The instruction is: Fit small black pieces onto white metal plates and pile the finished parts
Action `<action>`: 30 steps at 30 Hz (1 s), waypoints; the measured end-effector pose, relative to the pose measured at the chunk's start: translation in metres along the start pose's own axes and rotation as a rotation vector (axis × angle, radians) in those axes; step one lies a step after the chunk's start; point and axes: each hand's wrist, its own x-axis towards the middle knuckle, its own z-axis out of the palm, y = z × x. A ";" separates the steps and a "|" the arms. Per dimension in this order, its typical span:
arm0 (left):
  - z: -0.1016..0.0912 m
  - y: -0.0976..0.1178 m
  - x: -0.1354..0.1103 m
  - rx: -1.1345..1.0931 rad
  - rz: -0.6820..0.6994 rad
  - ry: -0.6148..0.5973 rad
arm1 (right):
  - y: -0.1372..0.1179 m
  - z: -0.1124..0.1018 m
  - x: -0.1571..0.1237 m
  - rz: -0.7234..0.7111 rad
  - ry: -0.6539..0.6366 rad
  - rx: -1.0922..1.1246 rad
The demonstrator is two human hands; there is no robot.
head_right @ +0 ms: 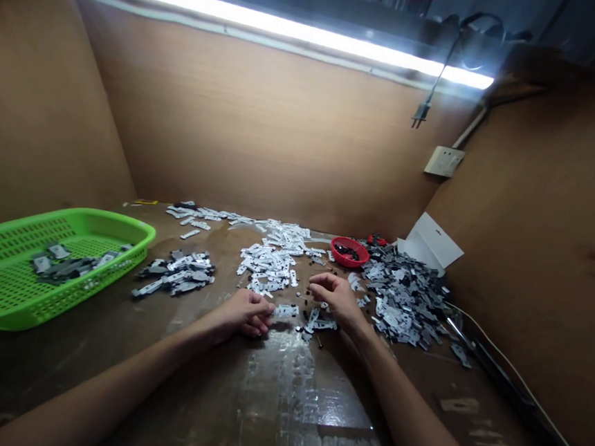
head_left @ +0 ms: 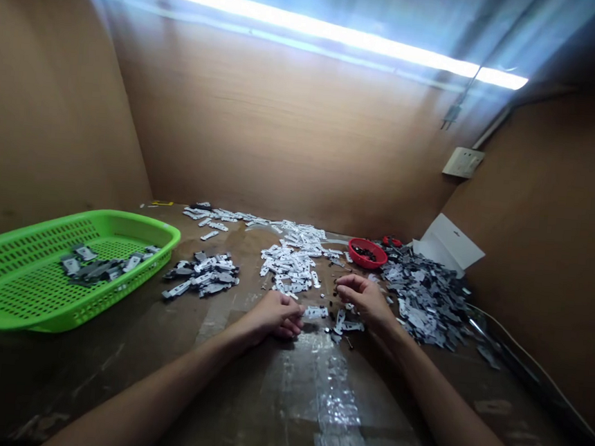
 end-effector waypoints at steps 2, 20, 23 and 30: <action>0.000 0.000 0.000 0.004 -0.005 0.006 | -0.007 0.005 -0.004 -0.067 -0.005 -0.117; -0.001 0.000 0.002 0.062 -0.036 0.019 | -0.025 0.049 -0.033 -0.466 -0.140 -0.463; -0.001 0.000 0.004 0.059 -0.040 0.024 | -0.025 0.050 -0.035 -0.505 -0.154 -0.533; -0.001 0.001 0.004 0.051 -0.045 0.037 | -0.021 0.051 -0.034 -0.576 -0.202 -0.624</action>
